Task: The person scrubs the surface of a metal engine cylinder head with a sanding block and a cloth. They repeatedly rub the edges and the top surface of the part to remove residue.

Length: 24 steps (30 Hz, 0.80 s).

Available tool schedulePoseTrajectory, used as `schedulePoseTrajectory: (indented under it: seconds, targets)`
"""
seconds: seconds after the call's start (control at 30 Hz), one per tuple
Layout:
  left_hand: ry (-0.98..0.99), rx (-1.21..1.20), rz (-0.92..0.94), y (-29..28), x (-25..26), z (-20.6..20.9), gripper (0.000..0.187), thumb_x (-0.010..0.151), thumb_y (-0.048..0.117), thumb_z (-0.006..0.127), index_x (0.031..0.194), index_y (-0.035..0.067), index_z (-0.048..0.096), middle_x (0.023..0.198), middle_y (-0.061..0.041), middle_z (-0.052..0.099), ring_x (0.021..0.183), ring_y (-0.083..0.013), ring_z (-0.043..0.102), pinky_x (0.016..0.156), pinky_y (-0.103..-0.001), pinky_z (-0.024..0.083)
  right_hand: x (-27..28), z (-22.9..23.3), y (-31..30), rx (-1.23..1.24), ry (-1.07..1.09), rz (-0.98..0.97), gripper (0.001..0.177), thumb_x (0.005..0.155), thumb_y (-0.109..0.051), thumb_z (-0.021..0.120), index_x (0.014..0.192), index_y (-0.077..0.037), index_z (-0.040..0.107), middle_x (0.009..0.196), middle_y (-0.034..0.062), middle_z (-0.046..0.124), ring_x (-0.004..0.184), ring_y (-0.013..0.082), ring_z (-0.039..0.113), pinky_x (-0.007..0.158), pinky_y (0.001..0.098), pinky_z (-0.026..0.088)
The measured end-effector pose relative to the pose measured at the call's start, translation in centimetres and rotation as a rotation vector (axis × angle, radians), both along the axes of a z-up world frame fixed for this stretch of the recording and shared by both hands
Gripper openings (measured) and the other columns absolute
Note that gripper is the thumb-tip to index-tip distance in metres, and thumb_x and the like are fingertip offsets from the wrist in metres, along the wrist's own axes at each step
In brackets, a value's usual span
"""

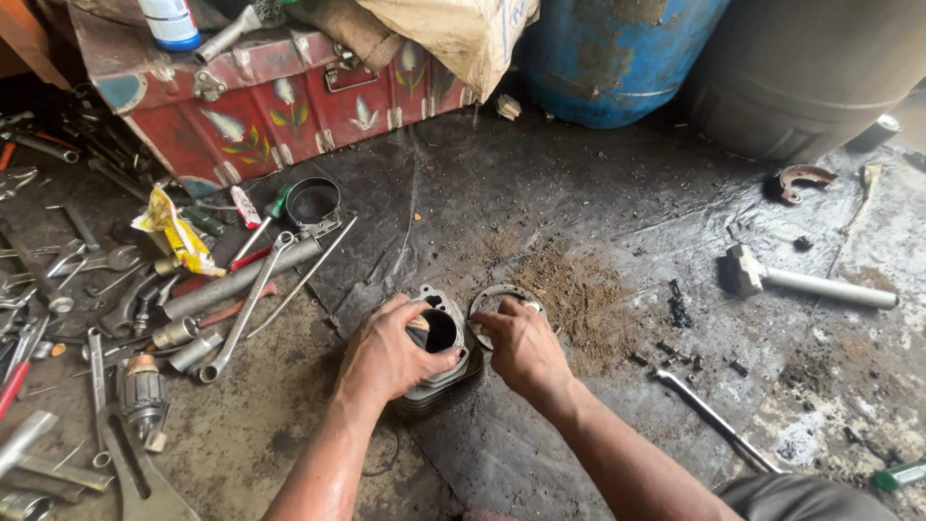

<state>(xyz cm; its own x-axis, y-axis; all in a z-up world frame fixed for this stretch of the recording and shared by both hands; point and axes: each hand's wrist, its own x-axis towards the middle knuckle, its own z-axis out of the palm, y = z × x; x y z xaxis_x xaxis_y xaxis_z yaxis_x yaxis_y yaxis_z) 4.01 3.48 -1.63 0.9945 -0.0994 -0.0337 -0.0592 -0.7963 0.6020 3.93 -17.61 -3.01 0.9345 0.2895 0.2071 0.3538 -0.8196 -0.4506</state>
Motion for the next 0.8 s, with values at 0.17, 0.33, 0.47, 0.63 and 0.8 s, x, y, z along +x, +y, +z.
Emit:
schedulePoseTrajectory:
  seconds: [0.17,0.33,0.47,0.63,0.8]
  targets:
    - [0.005,0.0,0.01,-0.1,-0.1,0.0,0.094,0.06,0.053,0.095,0.136,0.008,0.061,0.151,-0.018,0.048,0.139,-0.0325,0.048,0.113,-0.045,0.041,-2.0,-0.2,-0.8,-0.084,0.14,-0.031,0.034,0.105,-0.005,0.047,0.118,-0.02,0.075,0.093,0.0091,0.065,0.08,0.0235,0.06,0.07,0.0399,0.055]
    - [-0.032,-0.013,0.001,-0.2,-0.4,0.4,0.087,0.061,0.053,0.091,0.131,0.008,0.065,0.139,-0.013,0.061,0.127,-0.0292,0.059,0.109,-0.042,0.049,-1.2,0.2,-0.2,-0.073,0.08,-0.05,0.041,0.095,0.002,0.049,0.121,-0.018,0.074,0.095,0.011,0.065,0.083,0.0259,0.058,0.071,0.0418,0.052]
    - [-0.084,-0.011,-0.002,0.0,-0.6,0.4,0.084,0.061,0.051,0.092,0.127,0.006,0.067,0.131,-0.012,0.063,0.121,-0.0291,0.062,0.103,-0.042,0.052,-2.8,-0.1,-0.4,-0.035,0.098,-0.028,0.039,0.097,0.001,0.049,0.12,-0.017,0.074,0.093,0.0107,0.065,0.082,0.0251,0.059,0.07,0.0407,0.053]
    - [-0.105,-0.021,-0.005,0.0,-0.5,0.1,0.087,0.058,0.048,0.095,0.128,0.005,0.067,0.13,-0.013,0.063,0.118,-0.0308,0.063,0.101,-0.043,0.053,-1.7,-0.2,0.1,-0.064,0.082,-0.067,0.04,0.1,0.002,0.046,0.119,-0.017,0.075,0.095,0.0105,0.065,0.079,0.0238,0.058,0.066,0.0397,0.054]
    - [-0.014,-0.056,0.011,-0.2,-0.7,0.6,0.081,0.059,0.048,0.092,0.125,0.008,0.068,0.123,-0.007,0.069,0.115,-0.0235,0.068,0.101,-0.038,0.056,-3.5,-0.7,-0.7,-0.092,0.08,-0.045,0.042,0.1,0.002,0.045,0.12,-0.019,0.076,0.091,0.0084,0.067,0.072,0.0231,0.057,0.063,0.037,0.054]
